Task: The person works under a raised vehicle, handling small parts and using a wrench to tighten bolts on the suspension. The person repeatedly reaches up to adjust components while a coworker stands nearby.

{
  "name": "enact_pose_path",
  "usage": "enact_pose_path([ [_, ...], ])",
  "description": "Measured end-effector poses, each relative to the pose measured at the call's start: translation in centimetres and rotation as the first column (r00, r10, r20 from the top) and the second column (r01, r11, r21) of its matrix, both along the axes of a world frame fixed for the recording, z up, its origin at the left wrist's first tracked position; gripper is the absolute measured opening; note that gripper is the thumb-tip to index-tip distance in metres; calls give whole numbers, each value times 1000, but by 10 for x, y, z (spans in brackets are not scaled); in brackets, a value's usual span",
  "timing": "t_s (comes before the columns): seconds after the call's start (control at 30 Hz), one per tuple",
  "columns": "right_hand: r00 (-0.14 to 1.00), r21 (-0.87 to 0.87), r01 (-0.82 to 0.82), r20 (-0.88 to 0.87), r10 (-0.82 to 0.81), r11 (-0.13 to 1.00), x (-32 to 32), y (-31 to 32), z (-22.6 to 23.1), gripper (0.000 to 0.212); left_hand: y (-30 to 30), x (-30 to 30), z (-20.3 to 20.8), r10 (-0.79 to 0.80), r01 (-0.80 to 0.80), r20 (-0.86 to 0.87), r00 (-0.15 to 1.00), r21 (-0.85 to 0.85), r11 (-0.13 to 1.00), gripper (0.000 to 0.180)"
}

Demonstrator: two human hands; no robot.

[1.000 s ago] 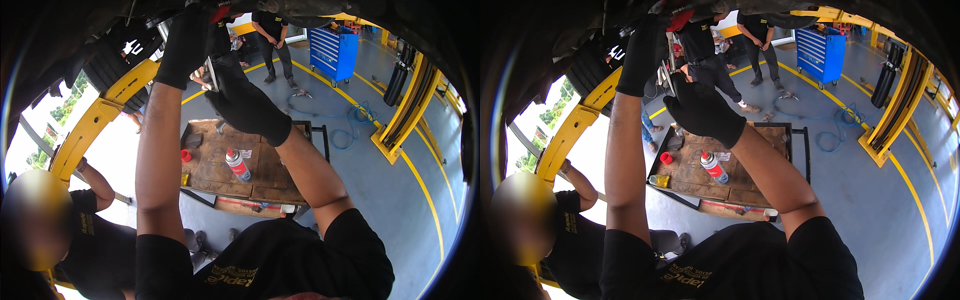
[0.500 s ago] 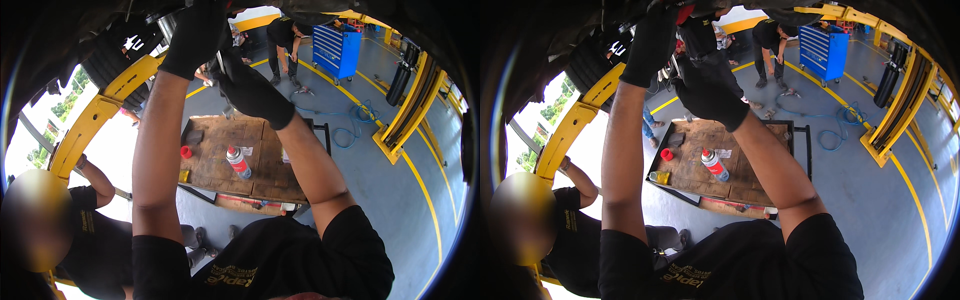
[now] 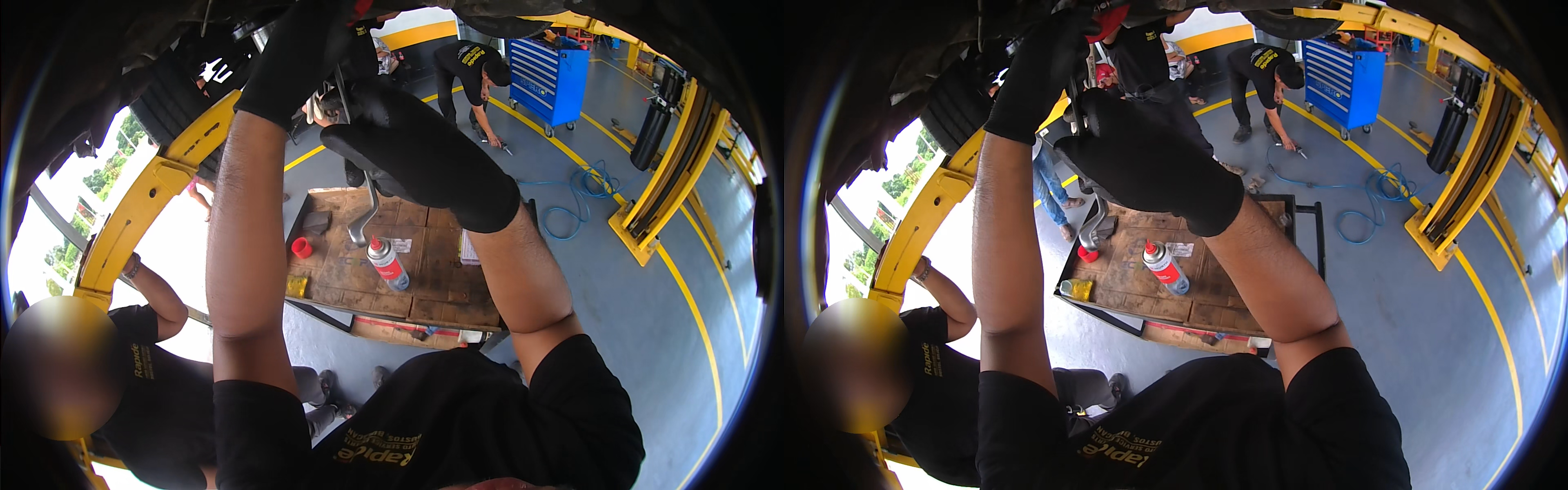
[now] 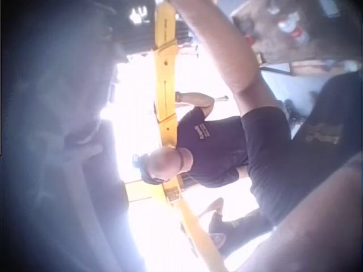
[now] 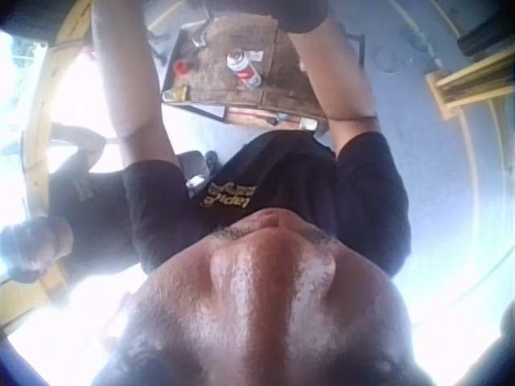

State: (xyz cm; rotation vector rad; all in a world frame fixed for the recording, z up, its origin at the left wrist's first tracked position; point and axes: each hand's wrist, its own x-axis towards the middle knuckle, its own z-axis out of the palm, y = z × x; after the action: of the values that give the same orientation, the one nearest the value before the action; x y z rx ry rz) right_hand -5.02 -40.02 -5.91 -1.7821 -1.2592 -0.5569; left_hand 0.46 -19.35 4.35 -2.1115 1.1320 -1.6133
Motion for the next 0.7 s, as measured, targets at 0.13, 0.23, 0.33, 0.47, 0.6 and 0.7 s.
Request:
enact_pose_path([
  [0.13,798,-58,262,574,-182,963,23,-11,-10,46,-45,-10,8,-490,-52,-586,646,-674,737,30],
  [0.23,758,126,399,511,-404,908,62,46,-50,38,-34,15,-3,-626,207,-362,691,-730,651,39],
  [0.33,745,286,421,432,-509,860,109,86,-56,28,-45,3,-1,36,-132,-252,967,-378,916,47],
  [0.47,822,420,265,372,-431,868,77,91,-55,35,8,17,-4,185,-186,224,957,-17,982,47],
  [0.6,901,342,200,304,-310,918,39,58,-46,44,9,16,-4,-5,4,-13,1000,-9,1000,46],
  [0.7,968,243,102,198,-153,965,21,33,-34,42,11,20,3,-74,59,-225,971,-73,996,37],
])
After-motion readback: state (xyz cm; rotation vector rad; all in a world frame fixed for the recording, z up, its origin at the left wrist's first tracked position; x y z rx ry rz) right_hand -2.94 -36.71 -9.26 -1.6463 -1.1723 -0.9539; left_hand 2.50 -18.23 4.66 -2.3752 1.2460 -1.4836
